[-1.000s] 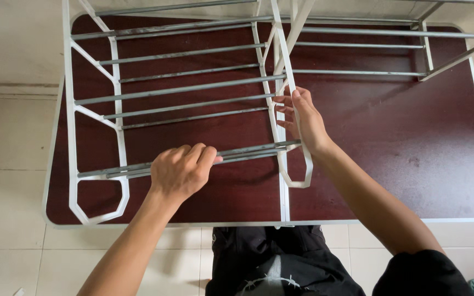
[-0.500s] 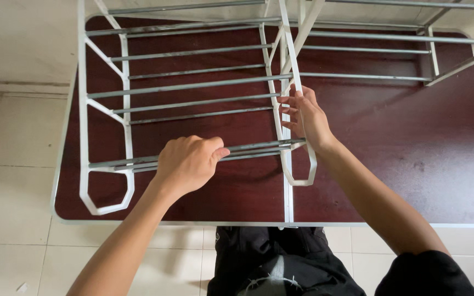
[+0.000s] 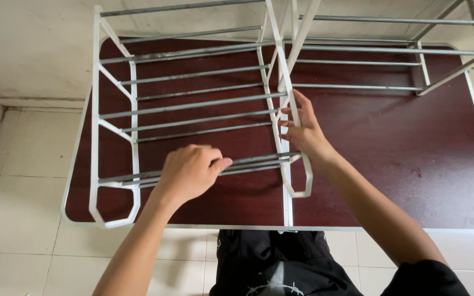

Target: The person assembles a white metal shelving unit on a maroon table. They connect vertical side frames to horizontal bars, aligning and securing each section by hand. The unit is progressively built and repositioned on the table as assembly continues.

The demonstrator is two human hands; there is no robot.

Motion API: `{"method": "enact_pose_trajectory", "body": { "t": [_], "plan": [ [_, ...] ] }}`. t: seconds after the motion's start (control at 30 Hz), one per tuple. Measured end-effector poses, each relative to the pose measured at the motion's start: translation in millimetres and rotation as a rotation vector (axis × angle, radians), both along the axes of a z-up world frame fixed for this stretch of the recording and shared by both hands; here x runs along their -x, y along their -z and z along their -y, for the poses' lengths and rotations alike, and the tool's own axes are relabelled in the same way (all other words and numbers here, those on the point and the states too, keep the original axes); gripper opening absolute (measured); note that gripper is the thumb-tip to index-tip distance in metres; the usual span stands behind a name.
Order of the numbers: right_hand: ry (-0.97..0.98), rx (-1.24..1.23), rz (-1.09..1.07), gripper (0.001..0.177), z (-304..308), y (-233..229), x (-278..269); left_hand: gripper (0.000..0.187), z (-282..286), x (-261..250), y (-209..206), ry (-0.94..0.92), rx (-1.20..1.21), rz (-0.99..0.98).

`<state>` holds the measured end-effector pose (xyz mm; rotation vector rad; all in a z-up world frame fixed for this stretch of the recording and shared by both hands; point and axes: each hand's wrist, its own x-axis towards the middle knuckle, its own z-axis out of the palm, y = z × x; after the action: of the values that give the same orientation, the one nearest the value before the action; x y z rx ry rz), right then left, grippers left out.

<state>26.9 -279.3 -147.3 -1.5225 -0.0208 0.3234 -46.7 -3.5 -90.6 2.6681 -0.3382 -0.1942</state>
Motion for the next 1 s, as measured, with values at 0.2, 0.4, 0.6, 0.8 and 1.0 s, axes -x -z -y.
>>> {"method": "enact_pose_trajectory", "body": {
  "t": [0.2, 0.4, 0.6, 0.8, 1.0],
  "plan": [
    [0.001, 0.019, 0.005, 0.103, 3.5, -11.3, 14.5, 0.029, -15.0, -46.9, -6.9, 0.095, -0.157, 0.6],
    [0.082, 0.079, 0.056, 0.059, 14.0, -1.0, -12.1, 0.031, -23.9, -92.3, 11.3, 0.279, -0.32, 0.651],
    [0.227, -0.117, -0.09, 0.037, 6.1, 7.4, -77.5, 0.026, -25.0, -110.3, 38.5, 0.394, -0.208, 0.788],
    [0.244, -0.169, -0.157, 0.034, -10.4, 8.3, -109.5, 0.022, -25.6, -114.7, 51.2, 0.425, -0.206, 0.811],
    [0.24, -0.235, -0.237, 0.038, -19.8, 10.1, -115.6, 0.024, -22.5, -113.8, 51.1, 0.392, -0.185, 0.834]
  ]
}}
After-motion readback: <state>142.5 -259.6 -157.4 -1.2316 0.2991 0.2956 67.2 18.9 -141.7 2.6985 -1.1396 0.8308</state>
